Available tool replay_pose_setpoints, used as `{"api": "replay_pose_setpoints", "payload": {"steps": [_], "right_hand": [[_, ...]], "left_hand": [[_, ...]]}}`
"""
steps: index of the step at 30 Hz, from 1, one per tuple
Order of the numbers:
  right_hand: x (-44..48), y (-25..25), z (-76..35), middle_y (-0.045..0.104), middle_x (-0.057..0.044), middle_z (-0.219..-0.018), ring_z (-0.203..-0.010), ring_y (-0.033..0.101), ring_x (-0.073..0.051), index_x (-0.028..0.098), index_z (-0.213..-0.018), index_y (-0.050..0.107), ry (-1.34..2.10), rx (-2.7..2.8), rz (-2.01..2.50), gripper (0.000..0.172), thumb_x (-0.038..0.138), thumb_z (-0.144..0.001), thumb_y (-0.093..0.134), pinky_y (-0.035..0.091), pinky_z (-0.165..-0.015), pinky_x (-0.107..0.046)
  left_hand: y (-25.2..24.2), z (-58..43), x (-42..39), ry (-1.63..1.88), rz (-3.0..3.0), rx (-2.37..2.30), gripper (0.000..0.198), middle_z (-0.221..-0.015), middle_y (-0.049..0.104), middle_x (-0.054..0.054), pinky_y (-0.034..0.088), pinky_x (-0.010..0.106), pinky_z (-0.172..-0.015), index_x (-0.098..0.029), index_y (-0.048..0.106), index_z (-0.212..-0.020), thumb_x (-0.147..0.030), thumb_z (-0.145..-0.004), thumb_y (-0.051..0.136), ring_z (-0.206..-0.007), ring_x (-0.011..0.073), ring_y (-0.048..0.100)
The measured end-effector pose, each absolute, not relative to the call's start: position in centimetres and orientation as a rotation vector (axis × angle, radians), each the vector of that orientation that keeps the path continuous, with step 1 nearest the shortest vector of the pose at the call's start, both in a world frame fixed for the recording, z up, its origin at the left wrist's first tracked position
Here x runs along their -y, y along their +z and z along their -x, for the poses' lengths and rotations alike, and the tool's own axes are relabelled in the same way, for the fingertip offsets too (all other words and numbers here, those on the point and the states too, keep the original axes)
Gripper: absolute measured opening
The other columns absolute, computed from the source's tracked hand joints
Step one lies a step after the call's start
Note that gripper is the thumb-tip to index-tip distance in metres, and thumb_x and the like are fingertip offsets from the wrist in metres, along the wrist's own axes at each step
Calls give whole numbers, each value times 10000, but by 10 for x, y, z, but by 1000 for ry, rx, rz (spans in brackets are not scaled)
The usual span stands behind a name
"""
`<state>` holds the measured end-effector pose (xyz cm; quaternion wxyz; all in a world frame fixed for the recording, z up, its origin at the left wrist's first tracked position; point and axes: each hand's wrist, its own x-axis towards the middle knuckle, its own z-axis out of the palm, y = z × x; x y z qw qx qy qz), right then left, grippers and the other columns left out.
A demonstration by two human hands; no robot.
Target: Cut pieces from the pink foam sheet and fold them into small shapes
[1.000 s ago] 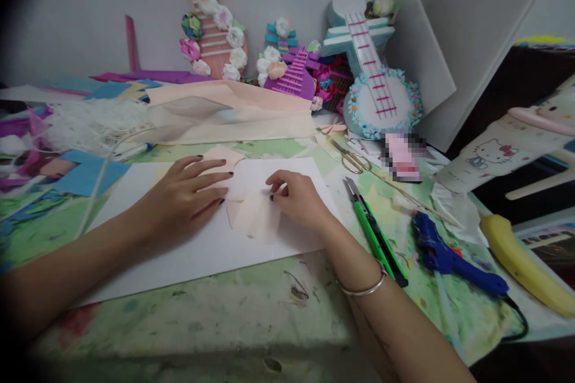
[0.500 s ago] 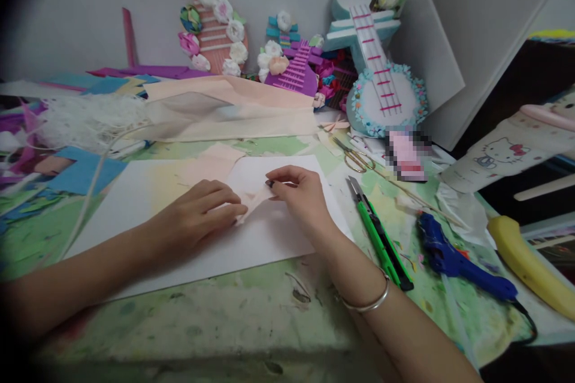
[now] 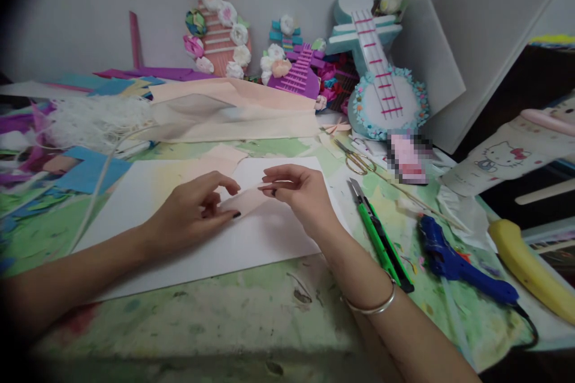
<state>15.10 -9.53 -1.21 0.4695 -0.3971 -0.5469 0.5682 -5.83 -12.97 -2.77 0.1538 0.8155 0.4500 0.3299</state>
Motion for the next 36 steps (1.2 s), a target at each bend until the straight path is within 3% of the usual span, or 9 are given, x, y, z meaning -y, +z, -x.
{"api": "replay_pose_setpoints", "payload": {"steps": [4, 11, 17, 22, 29, 36], "right_hand": [[98, -13, -149, 728, -26, -812, -773, 688, -171, 184, -790, 727, 1302, 1461, 924, 227, 88, -584, 712, 569, -744, -325], [101, -12, -153, 730, -27, -843, -823, 671, -169, 225, -748, 748, 838, 1844, 849, 163, 119, -722, 628, 554, -760, -312], [91, -11, -164, 730, -11, -795, -726, 665, -157, 207, -756, 741, 856, 2234, 938, 218, 75, -706, 575, 527, -688, -286], [89, -10, -167, 737, -9, -782, -719, 665, -155, 200, -790, 747, 811, 2426, 943, 256, 42, -714, 560, 506, -710, -286], [90, -5, -170, 731, -19, -829, -741, 658, -152, 200, -790, 746, 878, 2573, 810, 235, 52, -747, 569, 496, -714, -274], [92, -6, -168, 686, -34, -874, -916, 580, -177, 200, -845, 704, 765, 2719, 608, 276, 13, -775, 514, 438, -833, -312]], "left_hand": [[-31, 61, 126, 1010, -2080, -1267, 39, -801, 586, 0, 454, 206, -480, -175, 588, -789, -188, -800, 553, -498, 66, 548], [-25, 68, 122, 1291, -2461, -1239, 75, -923, 664, 37, 511, 272, -739, -189, 622, -800, -142, -787, 565, -879, 160, 629], [-32, 74, 117, 873, -2629, -1174, 206, -893, 649, 51, 483, 291, -712, -174, 652, -859, -70, -758, 506, -824, 172, 594], [-27, 77, 115, 739, -2740, -1033, 260, -976, 612, 71, 448, 335, -790, -188, 656, -980, -81, -770, 546, -928, 206, 511], [-16, 80, 115, 494, -2683, -662, 204, -902, 641, 52, 441, 289, -779, -194, 661, -846, -81, -850, 492, -882, 169, 522], [-18, 75, 119, 457, -2539, -668, 171, -937, 622, 42, 438, 270, -798, -213, 662, -893, -121, -863, 522, -909, 154, 550]]}}
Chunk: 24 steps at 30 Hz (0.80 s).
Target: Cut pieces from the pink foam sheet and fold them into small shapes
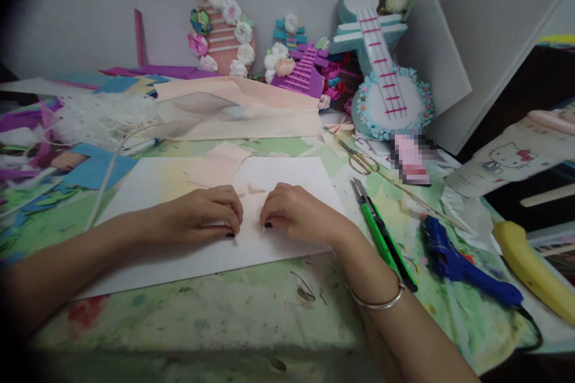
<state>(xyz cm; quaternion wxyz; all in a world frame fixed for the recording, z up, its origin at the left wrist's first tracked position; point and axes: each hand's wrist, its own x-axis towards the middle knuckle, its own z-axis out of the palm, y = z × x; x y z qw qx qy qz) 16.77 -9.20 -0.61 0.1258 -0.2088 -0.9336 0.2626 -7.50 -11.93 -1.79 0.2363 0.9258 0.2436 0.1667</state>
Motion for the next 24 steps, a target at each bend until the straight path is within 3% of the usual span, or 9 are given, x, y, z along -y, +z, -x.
{"api": "replay_pose_setpoints", "payload": {"steps": [12, 18, 24], "right_hand": [[100, -7, -155, 627, -40, -829, -839, 520, -176, 172, -856, 624, 727, 2710, 616, 318, -46, -720, 436, 395, -758, -308], [102, -11, -151, 642, -43, -841, -839, 529, -171, 170, -863, 623, 749, 2715, 642, 263, -15, -764, 465, 384, -771, -304], [104, -13, -148, 632, -33, -835, -776, 538, -155, 168, -898, 575, 790, 2650, 803, 170, 50, -788, 519, 383, -716, -281]], "left_hand": [[-19, 70, 121, 505, -2439, -812, 165, -853, 621, 22, 415, 270, -742, -202, 621, -884, -142, -873, 468, -826, 148, 559], [-20, 66, 124, 566, -2429, -967, 132, -733, 624, 9, 415, 276, -723, -176, 630, -759, -112, -768, 515, -770, 152, 548], [-23, 64, 124, 614, -2412, -1016, 136, -729, 652, 5, 430, 276, -711, -180, 649, -767, -124, -759, 525, -747, 144, 566]]}}
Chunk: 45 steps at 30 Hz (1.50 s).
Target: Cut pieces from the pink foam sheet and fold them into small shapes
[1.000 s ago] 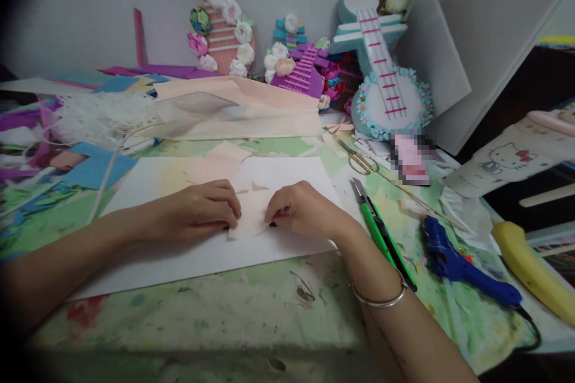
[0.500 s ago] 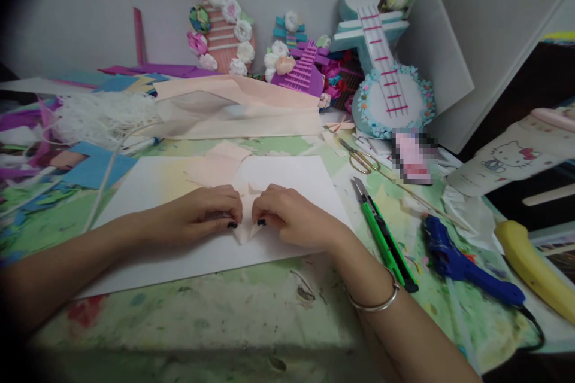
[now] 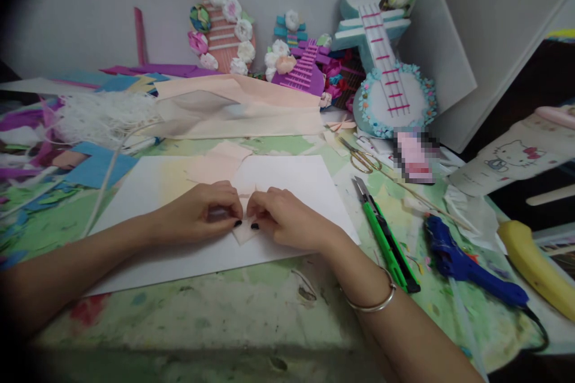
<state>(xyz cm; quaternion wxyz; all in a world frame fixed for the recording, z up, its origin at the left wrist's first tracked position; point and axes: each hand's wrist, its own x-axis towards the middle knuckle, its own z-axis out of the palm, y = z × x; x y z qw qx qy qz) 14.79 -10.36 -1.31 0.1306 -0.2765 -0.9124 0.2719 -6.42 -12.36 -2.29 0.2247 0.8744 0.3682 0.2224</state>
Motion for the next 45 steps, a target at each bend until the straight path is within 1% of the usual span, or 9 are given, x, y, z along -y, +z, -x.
{"api": "replay_pose_setpoints", "payload": {"steps": [5, 11, 17, 20, 24, 29, 34, 40, 45], "right_hand": [[103, -14, -148, 640, -23, -826, -741, 560, -139, 171, -859, 599, 795, 2616, 851, 135, 67, -785, 558, 387, -693, -264], [103, -14, -147, 674, -18, -829, -751, 586, -135, 175, -820, 655, 807, 2590, 852, 173, 32, -761, 578, 407, -709, -261], [106, -12, -144, 682, -35, -825, -851, 585, -156, 160, -825, 670, 767, 2634, 719, 180, 15, -761, 586, 421, -751, -256], [106, -14, -143, 684, -27, -837, -795, 595, -134, 160, -833, 665, 785, 2622, 681, 157, 36, -772, 590, 422, -731, -241], [106, -19, -142, 671, 0, -773, -679, 585, -109, 168, -848, 644, 862, 2569, 775, 126, 74, -777, 601, 410, -661, -226], [104, -25, -141, 636, 23, -714, -665, 575, -106, 172, -842, 593, 945, 2449, 861, 108, 104, -767, 632, 408, -650, -224], [103, -27, -141, 599, 36, -673, -636, 550, -100, 174, -821, 586, 956, 2435, 870, 108, 95, -760, 627, 401, -634, -223], [106, -21, -140, 622, 0, -766, -719, 552, -122, 170, -824, 606, 814, 2501, 846, 147, 54, -736, 622, 406, -679, -244], [106, -19, -140, 628, -17, -784, -766, 554, -141, 164, -827, 611, 760, 2555, 831, 154, 45, -729, 610, 411, -705, -259]], "left_hand": [[-23, 66, 122, 602, -2364, -1030, 136, -735, 658, 2, 426, 259, -686, -184, 656, -774, -124, -756, 535, -741, 139, 571], [-22, 65, 123, 591, -2413, -1055, 123, -731, 629, 7, 416, 269, -693, -172, 626, -752, -109, -738, 521, -737, 147, 552], [-25, 65, 122, 580, -2459, -1065, 109, -765, 567, 17, 408, 263, -676, -162, 590, -722, -95, -710, 504, -732, 142, 516], [-25, 66, 122, 575, -2441, -1087, 110, -779, 550, 20, 404, 258, -665, -157, 596, -739, -104, -713, 503, -727, 139, 507], [-23, 66, 123, 545, -2419, -1109, 115, -784, 536, 18, 394, 246, -656, -153, 609, -748, -106, -719, 509, -721, 133, 502], [-24, 67, 122, 537, -2415, -1111, 96, -795, 537, 16, 392, 247, -668, -152, 606, -758, -113, -736, 521, -726, 132, 503], [-25, 67, 121, 552, -2429, -1095, 75, -792, 531, 7, 395, 239, -663, -153, 591, -767, -108, -743, 536, -721, 124, 501], [-27, 69, 122, 630, -2538, -982, 146, -892, 545, 34, 413, 266, -747, -169, 640, -811, -94, -798, 515, -850, 148, 501], [-24, 70, 122, 601, -2732, -790, 192, -810, 576, 43, 411, 278, -754, -167, 661, -819, -94, -854, 487, -839, 162, 480]]}}
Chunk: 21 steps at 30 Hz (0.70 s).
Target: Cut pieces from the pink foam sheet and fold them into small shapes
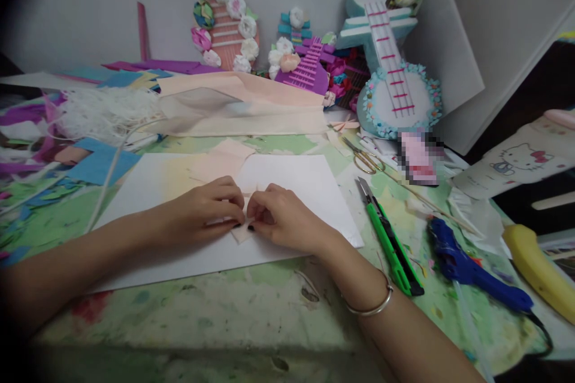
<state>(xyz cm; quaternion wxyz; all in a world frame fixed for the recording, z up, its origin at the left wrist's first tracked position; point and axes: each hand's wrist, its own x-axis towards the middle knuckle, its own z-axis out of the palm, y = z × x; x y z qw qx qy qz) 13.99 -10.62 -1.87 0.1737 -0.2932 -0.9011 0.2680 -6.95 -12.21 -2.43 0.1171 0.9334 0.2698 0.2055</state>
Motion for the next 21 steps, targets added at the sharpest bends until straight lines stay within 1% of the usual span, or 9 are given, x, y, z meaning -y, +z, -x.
{"api": "replay_pose_setpoints", "payload": {"steps": [4, 10, 13, 18, 21], "right_hand": [[105, -21, -140, 625, 3, -775, -714, 554, -120, 173, -822, 588, 815, 2531, 843, 145, 61, -732, 613, 404, -680, -242], [105, -23, -142, 605, 31, -709, -649, 545, -97, 170, -838, 577, 891, 2514, 856, 146, 67, -739, 608, 384, -623, -211], [105, -22, -142, 601, 30, -715, -653, 539, -97, 172, -847, 577, 868, 2535, 853, 149, 70, -741, 602, 383, -624, -210], [106, -18, -142, 620, -5, -797, -728, 550, -118, 169, -846, 589, 785, 2581, 819, 143, 70, -743, 601, 397, -669, -226], [106, -18, -142, 623, -7, -796, -714, 550, -117, 169, -851, 591, 793, 2595, 833, 138, 79, -747, 600, 396, -661, -227]], "left_hand": [[-17, 70, 128, 466, -2895, -731, 222, -834, 598, 74, 406, 301, -760, -147, 667, -836, -108, -896, 457, -862, 189, 472], [-9, 70, 149, 87, -3096, -850, 195, -951, 596, 85, 380, 356, -813, -146, 646, -977, -89, -848, 512, -919, 222, 486], [-10, 69, 159, 12, -3136, -888, 231, -1013, 581, 109, 369, 375, -806, -126, 632, -1024, -102, -824, 520, -946, 246, 482], [-13, 70, 167, -62, -3120, -933, 364, -1057, 578, 120, 376, 360, -792, -103, 574, -1171, -74, -828, 456, -936, 237, 505], [-18, 74, 172, -43, -3120, -956, 421, -1161, 568, 150, 373, 383, -847, -81, 502, -1264, -66, -858, 392, -1029, 254, 515]]}}
